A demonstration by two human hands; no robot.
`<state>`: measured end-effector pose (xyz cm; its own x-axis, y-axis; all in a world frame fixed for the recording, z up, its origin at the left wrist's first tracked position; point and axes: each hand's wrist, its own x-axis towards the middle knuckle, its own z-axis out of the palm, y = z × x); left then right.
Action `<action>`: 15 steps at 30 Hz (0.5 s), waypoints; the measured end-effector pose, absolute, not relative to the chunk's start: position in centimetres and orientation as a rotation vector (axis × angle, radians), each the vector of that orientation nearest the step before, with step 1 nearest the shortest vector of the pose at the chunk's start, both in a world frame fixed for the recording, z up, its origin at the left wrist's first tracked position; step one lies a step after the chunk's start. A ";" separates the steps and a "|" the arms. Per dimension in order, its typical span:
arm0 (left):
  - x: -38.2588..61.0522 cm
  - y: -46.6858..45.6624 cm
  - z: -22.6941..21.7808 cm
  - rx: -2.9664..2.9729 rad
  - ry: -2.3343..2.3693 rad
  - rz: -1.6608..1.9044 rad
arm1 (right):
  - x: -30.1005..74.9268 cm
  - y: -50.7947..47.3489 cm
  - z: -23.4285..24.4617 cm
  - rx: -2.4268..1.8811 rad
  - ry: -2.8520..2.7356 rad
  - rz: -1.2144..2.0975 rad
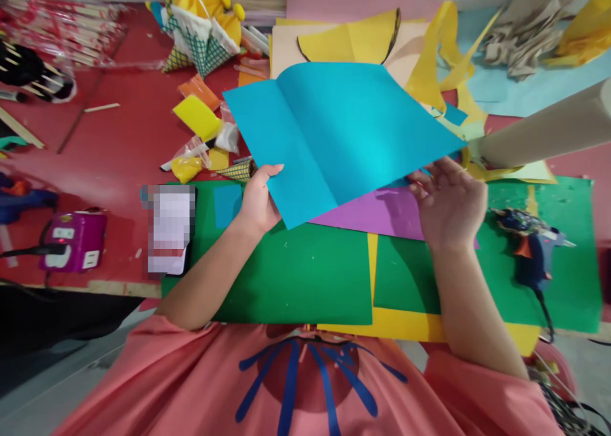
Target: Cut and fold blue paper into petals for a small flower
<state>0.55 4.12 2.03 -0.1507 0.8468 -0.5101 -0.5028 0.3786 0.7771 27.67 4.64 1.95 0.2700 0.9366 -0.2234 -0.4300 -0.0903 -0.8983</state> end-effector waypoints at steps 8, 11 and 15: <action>1.2 4.3 2.2 0.248 1.188 1.264 | 30.7 5.5 2.2 -1.558 -1.749 0.333; 1.3 4.3 2.0 0.248 1.177 1.291 | 31.3 6.6 3.0 -1.808 -1.987 0.161; 1.4 4.1 1.9 0.255 1.153 1.286 | 31.0 8.2 4.1 -2.063 -2.170 0.250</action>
<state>1.45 4.10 1.89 -0.1492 0.8386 -0.5239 -0.6116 0.3381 0.7153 30.96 8.25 4.13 -0.0522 0.9985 -0.0147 0.9758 0.0479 -0.2136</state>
